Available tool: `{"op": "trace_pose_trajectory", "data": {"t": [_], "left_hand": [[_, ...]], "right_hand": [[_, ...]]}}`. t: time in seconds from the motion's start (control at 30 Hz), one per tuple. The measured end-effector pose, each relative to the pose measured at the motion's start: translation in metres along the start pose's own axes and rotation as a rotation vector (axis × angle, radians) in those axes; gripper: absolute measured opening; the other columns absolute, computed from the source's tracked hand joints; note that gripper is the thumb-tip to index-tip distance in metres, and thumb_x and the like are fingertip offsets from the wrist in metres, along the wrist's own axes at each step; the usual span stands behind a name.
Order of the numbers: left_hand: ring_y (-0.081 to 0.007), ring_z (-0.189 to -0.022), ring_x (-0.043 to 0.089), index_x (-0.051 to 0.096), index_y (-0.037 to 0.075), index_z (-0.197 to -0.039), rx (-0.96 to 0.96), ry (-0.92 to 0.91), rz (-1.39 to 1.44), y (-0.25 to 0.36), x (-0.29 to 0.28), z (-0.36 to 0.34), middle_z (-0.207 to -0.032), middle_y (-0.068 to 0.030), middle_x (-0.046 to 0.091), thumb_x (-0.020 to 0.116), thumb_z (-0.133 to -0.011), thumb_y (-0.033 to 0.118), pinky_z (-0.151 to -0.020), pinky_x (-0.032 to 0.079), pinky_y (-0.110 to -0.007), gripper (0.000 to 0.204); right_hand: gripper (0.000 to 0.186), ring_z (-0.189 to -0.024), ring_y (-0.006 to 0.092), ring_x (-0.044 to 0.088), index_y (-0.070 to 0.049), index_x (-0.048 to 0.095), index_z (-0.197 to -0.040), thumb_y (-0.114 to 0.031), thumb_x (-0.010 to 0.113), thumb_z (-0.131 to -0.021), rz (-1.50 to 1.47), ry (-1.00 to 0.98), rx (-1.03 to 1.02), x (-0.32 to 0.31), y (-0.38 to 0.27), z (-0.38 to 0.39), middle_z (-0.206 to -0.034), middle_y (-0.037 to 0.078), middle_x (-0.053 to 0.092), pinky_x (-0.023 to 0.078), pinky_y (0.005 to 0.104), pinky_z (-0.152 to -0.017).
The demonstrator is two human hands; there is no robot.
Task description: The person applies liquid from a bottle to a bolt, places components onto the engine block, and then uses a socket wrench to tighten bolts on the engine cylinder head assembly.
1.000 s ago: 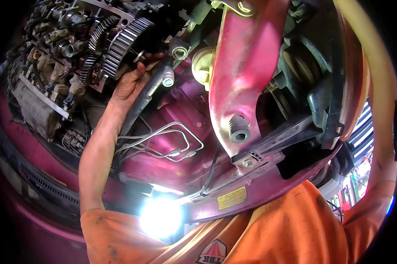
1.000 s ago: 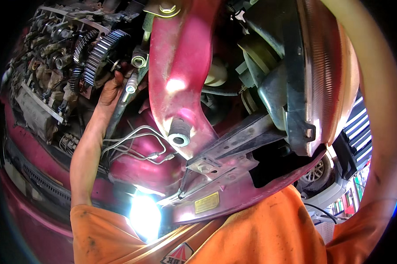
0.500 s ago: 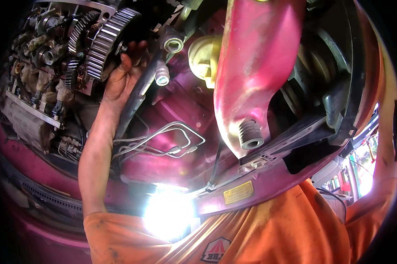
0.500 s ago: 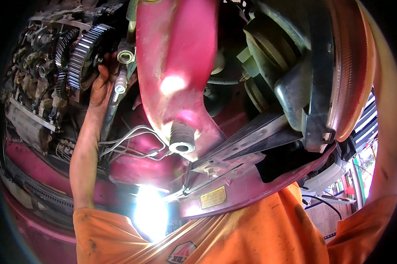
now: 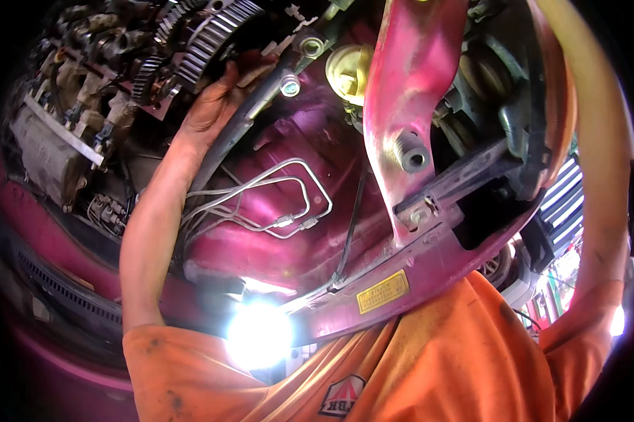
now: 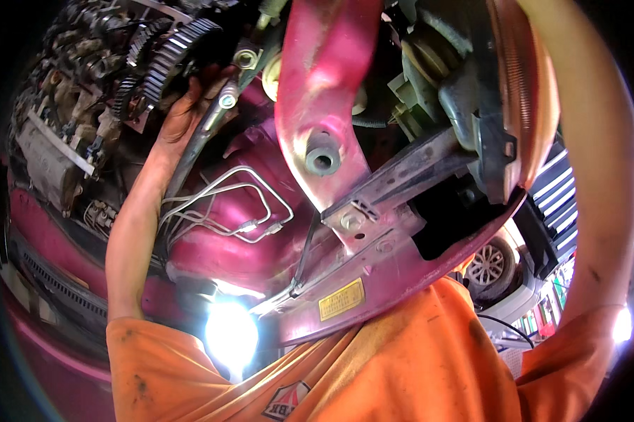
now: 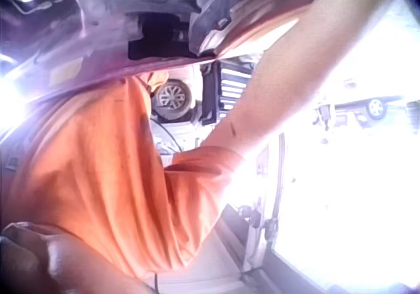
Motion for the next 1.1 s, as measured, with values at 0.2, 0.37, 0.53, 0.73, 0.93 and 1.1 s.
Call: {"op": "trace_pose_trajectory", "data": {"t": [0.2,0.37,0.53,0.73,0.93,1.1], "left_hand": [[-0.0181,-0.106,0.060,0.035,0.010,-0.139,0.002,0.087,-0.338,0.001,-0.009,0.014,-0.134,-0.0087,0.051,0.048,-0.094,0.042,-0.085,0.054,-0.036,0.057],[-0.0216,-0.111,0.057,0.042,0.007,-0.133,0.038,0.241,-0.586,0.008,0.000,0.013,-0.127,-0.0120,0.055,0.051,-0.093,0.043,-0.094,0.048,-0.034,0.055],[-0.0182,-0.110,0.057,0.044,0.005,-0.131,-0.026,0.180,-0.561,0.005,-0.015,0.009,-0.122,-0.0094,0.059,0.050,-0.092,0.049,-0.093,0.048,-0.035,0.060],[-0.0178,-0.106,0.059,0.040,0.002,-0.136,-0.103,0.178,-0.653,0.011,-0.033,0.007,-0.128,-0.0103,0.056,0.050,-0.086,0.059,-0.083,0.051,-0.034,0.076],[-0.0128,-0.085,0.061,0.045,0.004,-0.131,-0.136,0.200,-0.725,0.014,-0.034,0.007,-0.111,-0.0046,0.064,0.050,-0.085,0.061,-0.067,0.051,-0.029,0.074],[-0.0113,-0.082,0.061,0.050,0.005,-0.126,-0.135,0.245,-0.759,0.012,-0.030,0.008,-0.099,-0.0019,0.064,0.050,-0.084,0.064,-0.067,0.050,-0.026,0.073]], "right_hand": [[0.025,-0.076,0.0185,0.066,0.003,0.065,-0.097,-0.019,0.055,-0.093,-0.414,0.281,0.127,0.016,-0.075,0.031,-0.088,0.014,0.068,0.055,0.0295,-0.074],[0.018,-0.085,0.0223,0.065,0.005,0.060,-0.101,-0.010,0.054,-0.091,-1.274,0.261,0.494,0.114,-0.073,0.049,-0.095,0.017,0.064,0.053,0.0323,-0.076],[0.020,-0.072,0.0271,0.066,0.008,0.067,-0.089,0.000,0.049,-0.084,-1.017,0.491,0.707,0.182,-0.047,0.069,-0.096,0.020,0.065,0.056,0.0341,-0.067],[0.018,-0.079,0.0217,0.069,-0.002,0.073,-0.082,-0.012,0.058,-0.079,0.277,-0.020,0.389,0.193,-0.050,0.035,-0.083,0.014,0.070,0.055,0.0318,-0.069],[0.018,-0.082,0.0276,0.066,-0.001,0.067,-0.094,-0.013,0.063,-0.082,-0.544,0.167,1.133,0.245,0.025,0.063,-0.093,0.015,0.066,0.051,0.0374,-0.065],[0.006,-0.067,0.0240,0.062,-0.006,0.066,-0.088,-0.009,0.062,-0.086,-1.403,0.420,0.902,0.283,0.040,0.030,-0.087,0.011,0.064,0.054,0.0335,-0.051]]}}
Point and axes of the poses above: each hand's wrist, its own z-axis away from the middle knuckle, its own x-axis out of the palm, y = z × x, the point moved 10 cm from there along -z, towards the middle knuckle
